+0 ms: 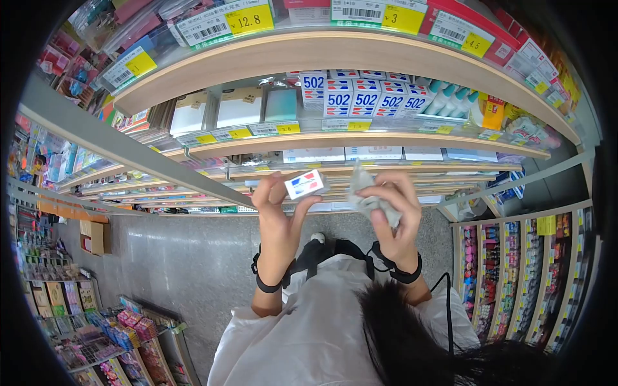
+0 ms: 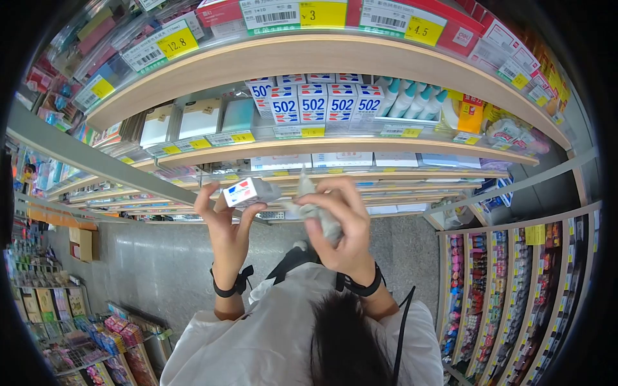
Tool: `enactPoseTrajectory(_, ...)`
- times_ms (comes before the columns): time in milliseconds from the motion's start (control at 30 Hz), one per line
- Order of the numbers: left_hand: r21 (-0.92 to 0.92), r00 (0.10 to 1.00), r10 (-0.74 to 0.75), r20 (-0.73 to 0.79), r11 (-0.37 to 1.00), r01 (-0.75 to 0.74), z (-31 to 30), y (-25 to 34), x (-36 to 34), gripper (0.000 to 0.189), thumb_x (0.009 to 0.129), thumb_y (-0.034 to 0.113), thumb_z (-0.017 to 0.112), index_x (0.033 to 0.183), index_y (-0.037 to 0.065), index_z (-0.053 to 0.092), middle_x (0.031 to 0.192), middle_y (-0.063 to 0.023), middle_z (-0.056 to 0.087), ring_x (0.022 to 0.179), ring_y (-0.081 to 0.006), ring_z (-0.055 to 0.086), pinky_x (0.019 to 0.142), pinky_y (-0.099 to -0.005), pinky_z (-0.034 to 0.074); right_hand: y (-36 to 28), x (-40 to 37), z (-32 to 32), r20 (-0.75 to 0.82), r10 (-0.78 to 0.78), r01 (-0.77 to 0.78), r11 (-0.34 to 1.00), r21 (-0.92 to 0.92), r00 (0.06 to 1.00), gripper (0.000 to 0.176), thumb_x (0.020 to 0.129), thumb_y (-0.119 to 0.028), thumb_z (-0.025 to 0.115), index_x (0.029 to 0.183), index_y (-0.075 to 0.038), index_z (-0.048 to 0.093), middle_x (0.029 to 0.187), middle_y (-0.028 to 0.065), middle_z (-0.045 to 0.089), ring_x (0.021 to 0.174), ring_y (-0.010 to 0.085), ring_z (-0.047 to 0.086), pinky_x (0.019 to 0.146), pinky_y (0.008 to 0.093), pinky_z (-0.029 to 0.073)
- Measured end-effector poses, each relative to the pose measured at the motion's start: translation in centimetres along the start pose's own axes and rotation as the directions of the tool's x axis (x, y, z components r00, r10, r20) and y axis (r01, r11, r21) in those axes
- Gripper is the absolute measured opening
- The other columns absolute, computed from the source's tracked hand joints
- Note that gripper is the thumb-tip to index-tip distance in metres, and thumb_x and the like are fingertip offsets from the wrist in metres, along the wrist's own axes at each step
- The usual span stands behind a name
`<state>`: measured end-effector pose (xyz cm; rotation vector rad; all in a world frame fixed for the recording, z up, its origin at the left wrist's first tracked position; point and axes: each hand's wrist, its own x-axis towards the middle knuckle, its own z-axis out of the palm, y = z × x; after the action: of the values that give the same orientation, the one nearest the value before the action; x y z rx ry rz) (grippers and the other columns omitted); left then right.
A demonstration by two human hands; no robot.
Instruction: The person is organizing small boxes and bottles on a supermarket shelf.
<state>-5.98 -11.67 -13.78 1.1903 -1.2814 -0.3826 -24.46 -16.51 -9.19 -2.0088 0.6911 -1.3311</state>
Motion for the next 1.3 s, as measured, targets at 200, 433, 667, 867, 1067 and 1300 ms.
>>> enactPoseTrajectory(200,0.213,0.988,0.08,0.134,0.971,-0.108,-2.1,0.3,2.0,0.053,0.076,-0.009,0.066,0.119,0.006,0.038,0.111,-0.0151,0.056,0.101,-0.0276,0.058,0.085,-0.0364,0.047,-0.3,1.3,3.8,-0.058,0.053,-0.057,0.996,-0.064,0.997,0.043,0.073,-0.005,0.072,0.115,-0.003,0.061,0.081,0.0115,0.065,0.056,0.0157,0.056,0.054,0.0255,0.044)
enactPoseTrajectory(433,0.044,0.955,0.256,0.153,0.963,-0.265,-2.8,-0.7,4.5,0.045,0.069,-0.012,0.065,0.108,0.012,0.06,0.115,-0.0159,0.052,0.11,-0.036,0.053,0.091,-0.0422,0.047,-1.0,2.8,5.4,-0.042,-0.06,0.048,0.969,-0.244,0.997,0.038,0.067,0.001,0.073,0.104,-0.003,0.066,0.088,0.0103,0.067,0.07,0.0218,0.066,0.059,0.0272,0.051)
enactPoseTrajectory(667,-0.022,0.916,0.393,0.076,0.919,-0.393,-2.2,-1.2,6.9,0.045,0.071,-0.02,0.053,0.097,0.016,0.059,0.114,-0.0141,0.041,0.121,-0.04,0.044,0.098,-0.0512,0.044,-0.4,3.9,6.0,-0.129,-0.217,0.166,0.931,-0.326,0.968,0.041,0.065,0.005,0.072,0.104,-0.003,0.065,0.084,0.0129,0.066,0.068,0.0247,0.065,0.057,0.0296,0.051)
enactPoseTrajectory(867,-0.106,0.91,0.402,0.097,0.914,-0.392,-1.2,-1.9,8.9,0.046,0.072,-0.021,0.051,0.101,0.015,0.057,0.112,-0.0151,0.041,0.118,-0.0395,0.046,0.096,-0.0514,0.046,0.5,5.4,5.5,-0.114,-0.306,0.236,0.882,-0.407,0.945,0.042,0.064,0.005,0.071,0.104,-0.003,0.064,0.08,0.0124,0.065,0.064,0.0236,0.064,0.054,0.0298,0.051)
enactPoseTrajectory(1067,-0.157,0.935,0.34,0.097,0.933,-0.323,-0.7,-2.8,10.1,0.043,0.065,-0.015,0.068,0.099,0.011,0.066,0.108,-0.0144,0.043,0.114,-0.0377,0.049,0.094,-0.0448,0.049,1.6,6.8,5.1,-0.11,-0.314,0.247,0.881,-0.404,0.943,0.042,0.064,0.005,0.071,0.105,-0.002,0.064,0.078,0.0109,0.065,0.063,0.0228,0.063,0.053,0.0298,0.051)
enactPoseTrajectory(1300,-0.251,0.937,0.346,0.056,0.913,-0.322,-0.6,-3.0,10.5,0.044,0.067,-0.016,0.064,0.102,0.01,0.062,0.107,-0.0161,0.043,0.111,-0.0373,0.051,0.09,-0.0447,0.051,1.9,7.6,4.9,-0.065,-0.359,0.298,0.851,-0.432,0.931,0.041,0.063,0.0,0.071,0.104,-0.004,0.066,0.075,0.0059,0.062,0.06,0.017,0.06,0.052,0.028,0.049)
